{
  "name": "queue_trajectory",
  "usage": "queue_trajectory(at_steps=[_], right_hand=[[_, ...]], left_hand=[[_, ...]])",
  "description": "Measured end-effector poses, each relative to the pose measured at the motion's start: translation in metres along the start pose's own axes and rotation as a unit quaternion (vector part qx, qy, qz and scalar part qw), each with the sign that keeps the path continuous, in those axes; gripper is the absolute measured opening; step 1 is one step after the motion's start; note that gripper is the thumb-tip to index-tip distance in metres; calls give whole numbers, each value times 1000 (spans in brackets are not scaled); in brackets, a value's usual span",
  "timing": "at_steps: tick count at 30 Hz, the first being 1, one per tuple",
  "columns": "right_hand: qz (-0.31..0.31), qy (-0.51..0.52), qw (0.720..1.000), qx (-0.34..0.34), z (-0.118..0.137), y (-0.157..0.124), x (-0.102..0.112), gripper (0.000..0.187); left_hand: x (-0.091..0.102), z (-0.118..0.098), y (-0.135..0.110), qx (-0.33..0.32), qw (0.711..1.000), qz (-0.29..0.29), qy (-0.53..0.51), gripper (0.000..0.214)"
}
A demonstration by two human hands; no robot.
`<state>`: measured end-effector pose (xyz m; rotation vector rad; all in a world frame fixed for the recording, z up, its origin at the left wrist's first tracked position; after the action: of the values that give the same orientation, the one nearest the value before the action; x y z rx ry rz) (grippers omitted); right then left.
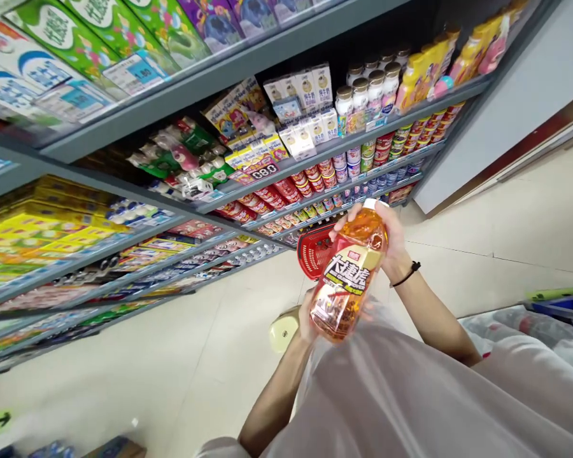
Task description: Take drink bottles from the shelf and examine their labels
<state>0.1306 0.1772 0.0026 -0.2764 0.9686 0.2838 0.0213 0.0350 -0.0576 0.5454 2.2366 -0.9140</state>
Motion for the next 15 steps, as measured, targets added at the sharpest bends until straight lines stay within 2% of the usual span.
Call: queue_trajectory(at_steps=[3,5,7,9,11,15], right_hand=[[-23,-9,1000,0,-8,5,-7,51],[-30,-19,999,-1,-16,6,-13,53],[-42,-37,998,-11,-24,6,-19,55],[-53,-48,997,-31,-33,6,-26,55],[-49,-40,997,-50,-42,5,-37,54],[-5,2,999,-51,-72,-1,-61,63]], left_hand=[[25,-9,-9,11,997,-70,22,80],[44,-17,-20,-24,991,-129,38,72],[56,-23,-32,-81,983,-147,71,69],[60,-25,-42,-136,978,-125,100,79],[58,-22,-51,-158,980,-66,103,94],[49,-16,-72,-174,981,76,44,85]])
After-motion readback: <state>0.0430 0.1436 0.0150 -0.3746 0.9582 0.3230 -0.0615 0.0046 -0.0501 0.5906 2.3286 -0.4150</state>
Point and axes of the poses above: each hand's wrist, its own y-axis towards the middle knuckle, its own x-axis out of the back of the hand, z = x × y, the point moved 7 cm from there along y, towards the middle knuckle, and after that the axes turned 8 degrees about y, right-handed, at the moved point
